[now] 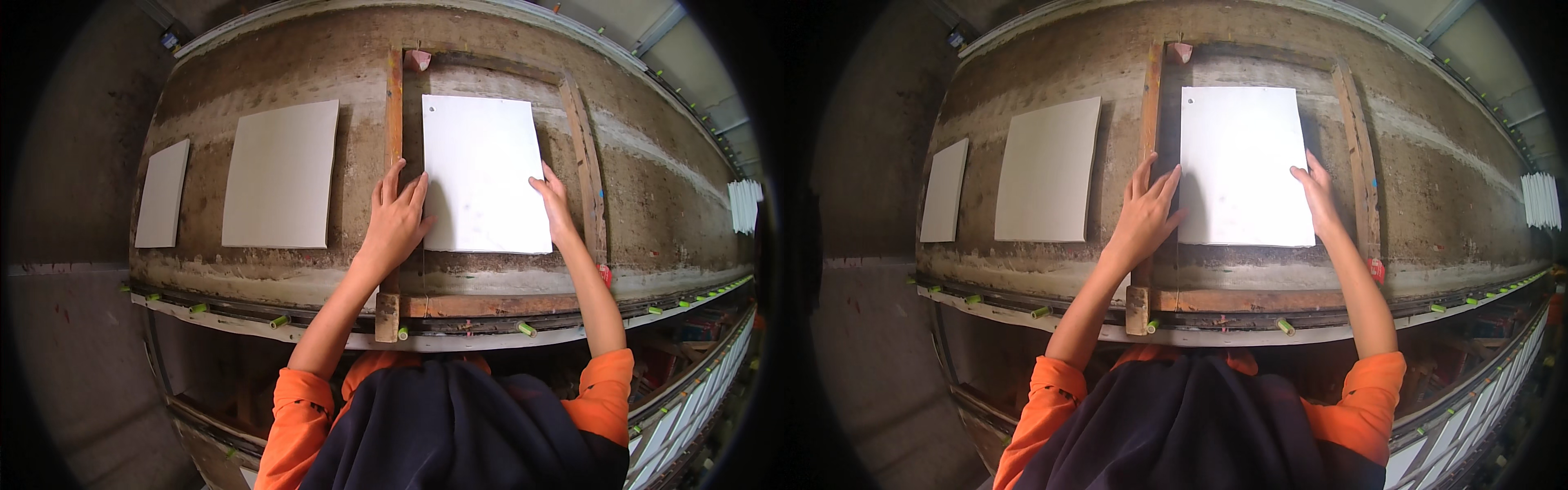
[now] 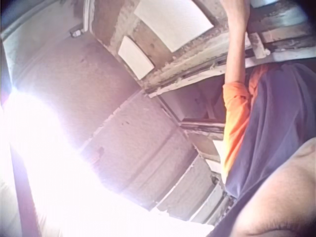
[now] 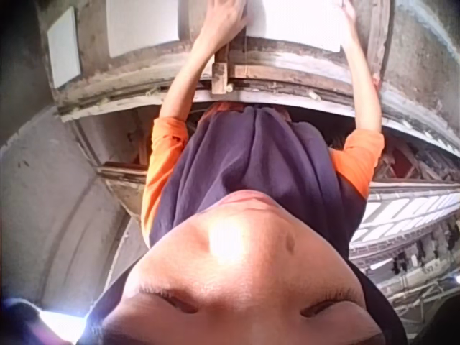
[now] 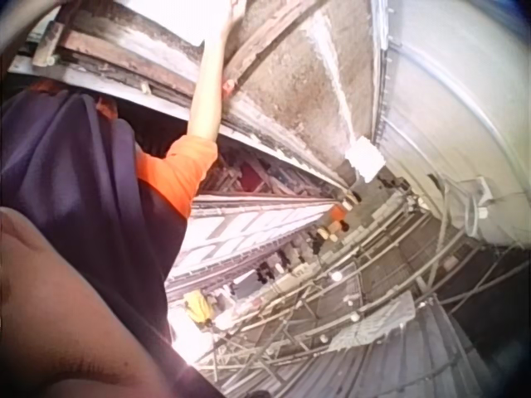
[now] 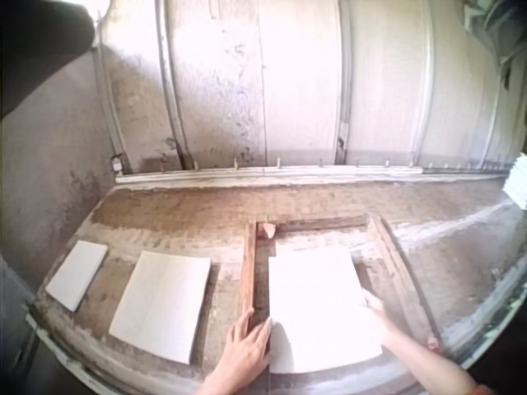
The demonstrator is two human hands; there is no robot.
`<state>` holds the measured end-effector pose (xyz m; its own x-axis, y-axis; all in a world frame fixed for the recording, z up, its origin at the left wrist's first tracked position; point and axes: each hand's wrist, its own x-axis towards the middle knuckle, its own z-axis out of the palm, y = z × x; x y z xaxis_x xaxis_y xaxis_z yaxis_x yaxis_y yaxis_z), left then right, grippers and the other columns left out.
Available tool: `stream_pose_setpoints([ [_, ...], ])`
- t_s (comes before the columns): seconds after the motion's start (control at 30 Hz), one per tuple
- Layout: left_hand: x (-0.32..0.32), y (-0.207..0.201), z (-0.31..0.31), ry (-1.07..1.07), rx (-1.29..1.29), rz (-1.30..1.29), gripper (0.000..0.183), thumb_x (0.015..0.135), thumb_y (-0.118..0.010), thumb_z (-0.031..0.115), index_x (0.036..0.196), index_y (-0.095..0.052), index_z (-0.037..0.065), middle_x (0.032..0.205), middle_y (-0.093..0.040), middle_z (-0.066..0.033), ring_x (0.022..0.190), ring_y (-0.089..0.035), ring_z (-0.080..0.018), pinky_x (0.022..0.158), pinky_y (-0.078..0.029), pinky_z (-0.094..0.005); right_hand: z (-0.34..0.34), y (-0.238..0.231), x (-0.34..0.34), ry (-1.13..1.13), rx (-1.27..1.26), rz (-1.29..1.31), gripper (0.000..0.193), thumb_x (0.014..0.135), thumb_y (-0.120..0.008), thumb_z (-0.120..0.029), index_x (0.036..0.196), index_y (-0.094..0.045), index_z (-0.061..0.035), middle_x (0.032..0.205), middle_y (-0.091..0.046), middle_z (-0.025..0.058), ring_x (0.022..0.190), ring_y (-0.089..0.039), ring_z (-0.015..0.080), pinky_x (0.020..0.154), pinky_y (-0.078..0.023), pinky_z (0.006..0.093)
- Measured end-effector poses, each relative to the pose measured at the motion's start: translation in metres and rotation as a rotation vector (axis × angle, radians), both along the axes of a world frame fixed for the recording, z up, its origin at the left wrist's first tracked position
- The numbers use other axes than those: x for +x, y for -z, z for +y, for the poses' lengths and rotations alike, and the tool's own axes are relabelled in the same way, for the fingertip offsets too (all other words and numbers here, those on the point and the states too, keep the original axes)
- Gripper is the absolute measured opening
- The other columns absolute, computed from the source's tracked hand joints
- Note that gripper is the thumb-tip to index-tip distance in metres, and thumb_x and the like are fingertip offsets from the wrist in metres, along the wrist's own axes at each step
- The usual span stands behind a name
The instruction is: The person repeatedly picks up white square tiles from a stack on a conveyor belt and places them into a wooden frame. They align each tile within the frame and then move the frame aside to make space for the next tile. The process is repeated continuously throughout the video.
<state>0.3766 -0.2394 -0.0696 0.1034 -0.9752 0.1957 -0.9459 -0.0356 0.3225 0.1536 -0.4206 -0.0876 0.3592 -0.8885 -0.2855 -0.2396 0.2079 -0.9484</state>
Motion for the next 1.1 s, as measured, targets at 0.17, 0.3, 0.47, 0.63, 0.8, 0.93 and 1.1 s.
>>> stream_pose_setpoints([
  [0.17,0.001,-0.002,0.000,0.006,-0.012,0.016,0.060,0.079,-0.064,0.022,0.130,-0.040,0.000,0.122,-0.050,-0.0153,0.132,-0.022,-0.0348,0.104,-0.025,-0.0516,-0.005,0.002,-0.002,0.000,0.007,-0.014,0.062,0.085,-0.054,-0.014,0.137,-0.025,0.0046,0.120,-0.052,0.0200,0.105,-0.055,0.0213,0.089,-0.046,0.0292],
  [0.3,0.001,-0.003,0.000,0.007,-0.022,0.002,0.060,0.079,-0.065,0.022,0.129,-0.042,0.000,0.121,-0.051,-0.0147,0.132,-0.022,-0.0344,0.103,-0.026,-0.0517,-0.006,0.013,-0.003,-0.006,0.004,-0.021,0.062,0.085,-0.054,-0.016,0.137,-0.027,0.0040,0.119,-0.052,0.0192,0.105,-0.055,0.0206,0.087,-0.046,0.0286],
  [0.47,-0.002,-0.002,0.000,-0.015,0.018,-0.069,0.059,0.077,-0.066,0.022,0.127,-0.044,0.001,0.122,-0.051,-0.0132,0.132,-0.022,-0.0345,0.102,-0.027,-0.0529,-0.003,0.011,0.002,-0.035,0.007,0.000,0.061,0.085,-0.055,-0.016,0.136,-0.029,0.0044,0.123,-0.051,0.0187,0.108,-0.054,0.0210,0.090,-0.044,0.0288],
  [0.63,-0.005,-0.001,-0.001,0.003,0.034,-0.118,0.053,0.075,-0.067,0.022,0.120,-0.051,0.001,0.124,-0.049,-0.0131,0.132,-0.020,-0.0352,0.100,-0.025,-0.0601,-0.011,0.033,-0.006,-0.017,-0.163,0.104,0.060,0.085,-0.055,-0.018,0.135,-0.031,0.0059,0.124,-0.051,0.0189,0.111,-0.052,0.0235,0.094,-0.041,0.0314],
  [0.8,-0.009,-0.003,-0.004,0.005,0.071,-0.224,0.057,0.073,-0.069,0.031,0.117,-0.053,-0.002,0.124,-0.048,-0.0152,0.131,-0.020,-0.0343,0.100,-0.019,-0.0661,-0.009,0.032,-0.005,-0.023,-0.293,0.216,0.056,0.084,-0.058,-0.022,0.130,-0.040,0.0056,0.123,-0.050,0.0206,0.113,-0.050,0.0257,0.095,-0.039,0.0329],
  [0.93,-0.020,-0.006,-0.010,0.009,0.116,-0.355,0.076,0.064,-0.068,0.053,0.111,-0.058,-0.006,0.119,-0.052,-0.0150,0.129,-0.025,-0.0325,0.101,-0.015,-0.0670,-0.007,0.029,0.000,-0.033,-0.625,0.557,0.052,0.082,-0.061,-0.023,0.124,-0.048,0.0033,0.112,-0.053,0.0219,0.104,-0.054,0.0285,0.091,-0.040,0.0358],
  [1.1,-0.026,-0.010,-0.017,0.024,0.173,-0.435,0.087,0.060,-0.068,0.059,0.110,-0.055,-0.011,0.117,-0.052,-0.0173,0.124,-0.031,-0.0297,0.103,-0.016,-0.0644,0.001,0.035,0.000,-0.001,-0.652,0.545,0.051,0.081,-0.064,-0.025,0.121,-0.051,0.0026,0.112,-0.042,0.0155,0.110,-0.037,0.0305,0.094,-0.036,0.0412],
])
